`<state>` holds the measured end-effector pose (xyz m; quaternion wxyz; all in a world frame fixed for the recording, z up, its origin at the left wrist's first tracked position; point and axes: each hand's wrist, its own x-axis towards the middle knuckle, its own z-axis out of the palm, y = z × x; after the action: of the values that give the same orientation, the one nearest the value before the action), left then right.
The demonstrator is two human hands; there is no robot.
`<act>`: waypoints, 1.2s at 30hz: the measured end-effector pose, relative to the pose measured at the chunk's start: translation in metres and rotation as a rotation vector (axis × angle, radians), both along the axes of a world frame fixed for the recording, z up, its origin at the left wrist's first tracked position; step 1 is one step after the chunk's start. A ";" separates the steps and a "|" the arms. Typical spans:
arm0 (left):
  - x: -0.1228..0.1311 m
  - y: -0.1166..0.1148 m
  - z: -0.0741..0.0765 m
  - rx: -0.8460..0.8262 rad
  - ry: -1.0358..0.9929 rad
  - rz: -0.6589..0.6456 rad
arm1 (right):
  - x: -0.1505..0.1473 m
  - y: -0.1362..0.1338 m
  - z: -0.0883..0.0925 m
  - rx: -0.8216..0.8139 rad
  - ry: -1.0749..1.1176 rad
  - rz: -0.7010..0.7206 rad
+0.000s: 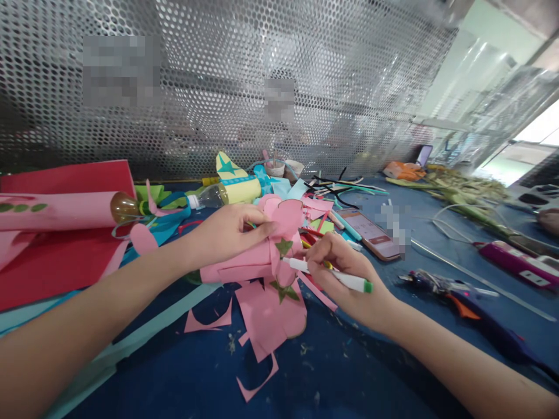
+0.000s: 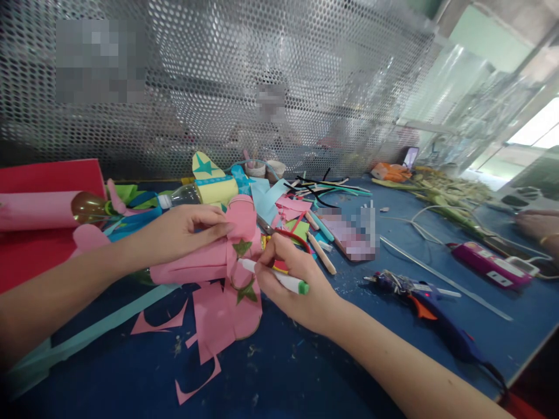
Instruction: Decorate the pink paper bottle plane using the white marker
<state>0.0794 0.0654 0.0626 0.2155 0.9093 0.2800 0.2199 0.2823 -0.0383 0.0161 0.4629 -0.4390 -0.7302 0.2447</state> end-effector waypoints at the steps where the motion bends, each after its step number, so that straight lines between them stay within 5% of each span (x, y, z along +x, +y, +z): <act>1: 0.000 0.000 0.000 -0.009 -0.001 -0.008 | 0.000 0.000 0.000 0.002 0.004 -0.008; 36: 0.001 -0.001 0.002 -0.076 0.086 0.038 | 0.003 0.001 -0.002 -0.004 0.018 -0.019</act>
<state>0.0801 0.0641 0.0648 0.2333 0.9036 0.3144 0.1741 0.2858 -0.0375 0.0143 0.4709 -0.4447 -0.7214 0.2453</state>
